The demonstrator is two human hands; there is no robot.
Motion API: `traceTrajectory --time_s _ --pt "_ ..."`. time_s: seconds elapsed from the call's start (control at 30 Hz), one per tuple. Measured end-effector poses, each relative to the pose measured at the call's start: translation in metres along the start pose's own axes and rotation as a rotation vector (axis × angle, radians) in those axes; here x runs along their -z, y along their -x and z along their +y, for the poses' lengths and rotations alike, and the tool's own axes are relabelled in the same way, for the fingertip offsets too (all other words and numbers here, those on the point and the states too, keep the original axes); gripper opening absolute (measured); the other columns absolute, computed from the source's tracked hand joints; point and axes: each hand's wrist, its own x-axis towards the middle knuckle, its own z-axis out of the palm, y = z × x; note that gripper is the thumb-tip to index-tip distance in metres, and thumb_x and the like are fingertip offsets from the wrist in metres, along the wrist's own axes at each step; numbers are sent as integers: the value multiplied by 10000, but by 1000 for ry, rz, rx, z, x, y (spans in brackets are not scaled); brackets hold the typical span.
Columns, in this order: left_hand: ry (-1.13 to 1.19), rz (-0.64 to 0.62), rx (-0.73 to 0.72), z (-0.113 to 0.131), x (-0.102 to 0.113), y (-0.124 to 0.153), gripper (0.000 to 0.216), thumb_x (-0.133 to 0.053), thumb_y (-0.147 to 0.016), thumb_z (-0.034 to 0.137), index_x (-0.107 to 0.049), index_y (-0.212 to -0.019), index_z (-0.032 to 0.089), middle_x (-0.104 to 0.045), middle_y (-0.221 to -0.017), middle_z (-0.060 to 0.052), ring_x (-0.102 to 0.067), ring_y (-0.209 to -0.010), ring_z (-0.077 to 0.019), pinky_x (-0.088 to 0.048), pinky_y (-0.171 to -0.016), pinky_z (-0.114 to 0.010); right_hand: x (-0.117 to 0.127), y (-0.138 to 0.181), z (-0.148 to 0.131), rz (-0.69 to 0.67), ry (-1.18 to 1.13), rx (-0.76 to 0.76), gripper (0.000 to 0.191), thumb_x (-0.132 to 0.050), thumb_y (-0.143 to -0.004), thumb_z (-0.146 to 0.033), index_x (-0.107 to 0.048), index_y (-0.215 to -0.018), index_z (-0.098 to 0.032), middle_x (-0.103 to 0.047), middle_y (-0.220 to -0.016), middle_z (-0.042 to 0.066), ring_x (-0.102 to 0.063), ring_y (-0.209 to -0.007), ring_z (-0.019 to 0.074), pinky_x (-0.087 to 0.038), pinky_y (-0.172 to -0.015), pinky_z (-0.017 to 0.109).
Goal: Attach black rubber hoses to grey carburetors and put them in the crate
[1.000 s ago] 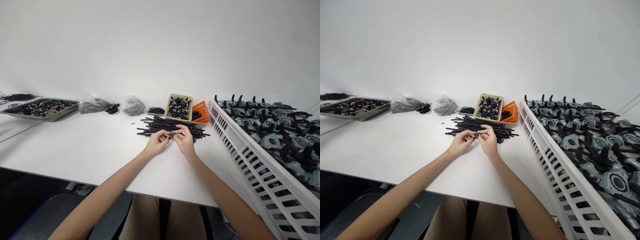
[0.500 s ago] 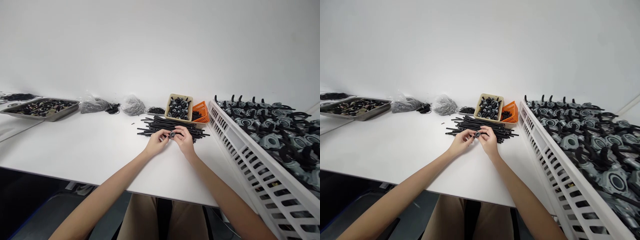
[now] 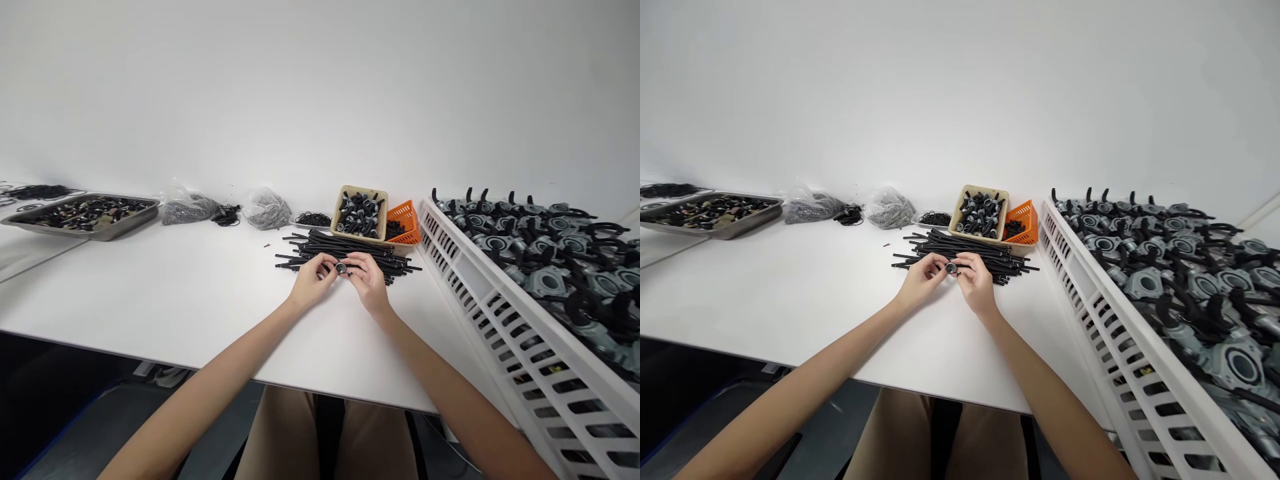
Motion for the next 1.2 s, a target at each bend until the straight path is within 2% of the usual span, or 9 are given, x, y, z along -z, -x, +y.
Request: traceTrajectory --time_s 0.5,0.73,0.93,1.07,1.2 --pt "-22 16 -14 -3 2 -1 141 -596 -833 294 -620 -918 183 -640 -781 -5 -536 -637 -119 -405 -567 -226 0 4 -1 -58 49 44 340 -561 -741 -124 -562 -1063 -233 -669 -1079 72 -683 -954 214 -533 -905 422" --pt "-34 22 -17 -3 3 2 117 -599 -835 285 -625 -888 184 -638 -772 3 -531 -637 -115 -398 -571 -225 -2 4 -1 -41 53 24 338 -565 -743 -151 -568 -1072 -224 -685 -1053 73 -686 -925 215 -537 -900 432" --pt "-11 20 -10 -4 3 0 127 -604 -833 292 -620 -898 184 -639 -782 0 -531 -637 -115 -394 -561 -223 -2 5 0 -47 91 45 352 -570 -752 -148 -570 -1092 -237 -678 -1083 77 -678 -991 227 -535 -913 432" --pt "5 22 -17 -5 2 -2 141 -592 -845 308 -610 -913 186 -646 -800 -8 -535 -643 -119 -398 -559 -223 -4 6 -1 -20 106 61 339 -578 -767 -151 -568 -1093 -244 -667 -1128 77 -669 -1038 227 -532 -935 422" --pt "12 16 -21 -8 0 -2 162 -586 -856 326 -613 -934 187 -662 -861 -20 -545 -651 -117 -417 -568 -223 -6 5 -5 23 67 51 299 -575 -783 -165 -549 -1073 -231 -669 -1079 82 -674 -1008 220 -558 -897 420"
